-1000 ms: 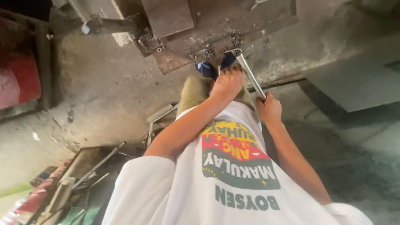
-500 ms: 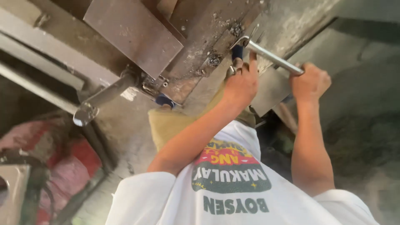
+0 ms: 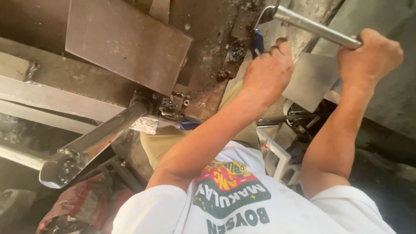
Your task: Measuring and bending metal rods using a manual bending jig.
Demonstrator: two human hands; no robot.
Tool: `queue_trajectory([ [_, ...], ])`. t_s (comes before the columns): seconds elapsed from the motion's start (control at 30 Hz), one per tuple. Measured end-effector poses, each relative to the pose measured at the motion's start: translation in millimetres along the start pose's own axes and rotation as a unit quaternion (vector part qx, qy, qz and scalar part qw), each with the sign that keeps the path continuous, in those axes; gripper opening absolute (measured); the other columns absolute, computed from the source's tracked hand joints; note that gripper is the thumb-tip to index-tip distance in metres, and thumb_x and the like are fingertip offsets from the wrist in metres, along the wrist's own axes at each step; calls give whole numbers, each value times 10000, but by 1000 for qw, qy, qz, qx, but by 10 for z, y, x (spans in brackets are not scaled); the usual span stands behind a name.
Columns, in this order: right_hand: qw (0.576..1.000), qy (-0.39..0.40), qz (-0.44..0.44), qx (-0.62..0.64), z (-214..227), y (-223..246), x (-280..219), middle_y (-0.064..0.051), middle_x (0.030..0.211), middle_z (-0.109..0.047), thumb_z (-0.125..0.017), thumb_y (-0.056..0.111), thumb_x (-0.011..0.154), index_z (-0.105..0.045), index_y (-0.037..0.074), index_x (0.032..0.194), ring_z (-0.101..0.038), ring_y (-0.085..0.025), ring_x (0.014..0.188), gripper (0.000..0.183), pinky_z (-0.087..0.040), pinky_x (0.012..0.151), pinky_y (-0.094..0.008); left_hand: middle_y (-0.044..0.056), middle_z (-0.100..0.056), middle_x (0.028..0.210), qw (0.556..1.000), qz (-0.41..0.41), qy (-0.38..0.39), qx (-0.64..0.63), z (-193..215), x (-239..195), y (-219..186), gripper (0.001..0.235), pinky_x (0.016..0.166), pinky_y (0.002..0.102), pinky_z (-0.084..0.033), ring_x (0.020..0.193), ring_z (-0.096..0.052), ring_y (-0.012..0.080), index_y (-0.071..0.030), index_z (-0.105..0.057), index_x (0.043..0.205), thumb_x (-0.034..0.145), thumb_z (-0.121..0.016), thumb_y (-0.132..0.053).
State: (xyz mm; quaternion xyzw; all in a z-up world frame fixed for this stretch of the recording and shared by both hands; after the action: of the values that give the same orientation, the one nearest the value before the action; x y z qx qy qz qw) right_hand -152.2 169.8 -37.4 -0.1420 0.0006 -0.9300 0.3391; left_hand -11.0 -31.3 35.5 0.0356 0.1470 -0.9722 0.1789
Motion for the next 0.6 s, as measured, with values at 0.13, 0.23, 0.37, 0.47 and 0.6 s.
queue_trajectory([
  [0.13, 998, 17, -37, -40, 55, 27, -152, -8, 533, -494, -680, 78, 734, -541, 193, 612, -505, -155, 478, 219, -345, 463, -280, 129, -709, 836, 999, -29, 9, -13, -16, 8, 52, 196, 552, 353, -599, 726, -756, 240, 29, -528, 1072, 935, -547, -110],
  [0.23, 997, 15, -52, -52, 78, 137, -280, 39, 524, -507, -669, 77, 713, -553, 218, 619, -512, -95, 469, 206, -344, 461, -233, 130, -719, 837, 998, -48, 24, -12, -1, 30, 156, 186, 544, 361, -599, 719, -757, 241, 24, -532, 1058, 928, -548, -108],
  [0.37, 997, -11, -81, 2, 137, 243, -450, 65, 615, -586, -699, 63, 731, -610, 208, 661, -582, -49, 505, 184, -377, 471, -205, 132, -726, 848, 996, -73, 48, -26, 1, -19, 245, 117, 547, 383, -599, 720, -756, 255, -14, -533, 1012, 931, -547, -97],
  [0.47, 973, 116, -199, 19, 42, 242, -664, 62, 601, -614, -735, 58, 873, -665, 193, 698, -591, -101, 457, 233, -414, 446, -296, 126, -715, 823, 994, -98, 44, -32, 52, 59, 370, 86, 555, 403, -594, 707, -747, 273, -39, -525, 979, 918, -552, -92],
  [0.6, 967, 142, -198, 79, 750, 698, -545, -163, 786, -660, -763, 133, 828, -698, 79, 798, -630, -386, 728, 90, -490, 638, -491, 127, -697, 820, 993, -94, 28, -59, 260, -15, 229, 88, 547, 425, -577, 681, -722, 301, -43, -524, 1003, 923, -548, -69],
])
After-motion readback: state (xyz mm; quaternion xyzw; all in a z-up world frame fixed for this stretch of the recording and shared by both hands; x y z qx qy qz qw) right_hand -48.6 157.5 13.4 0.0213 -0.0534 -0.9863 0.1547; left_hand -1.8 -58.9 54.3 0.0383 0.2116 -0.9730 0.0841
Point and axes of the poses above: each hand's wrist, its own x-axis towards the middle knuckle, its own z-axis out of the back of the hand, y = z × x, the point moved 3 cm from there along x, towards the middle knuckle
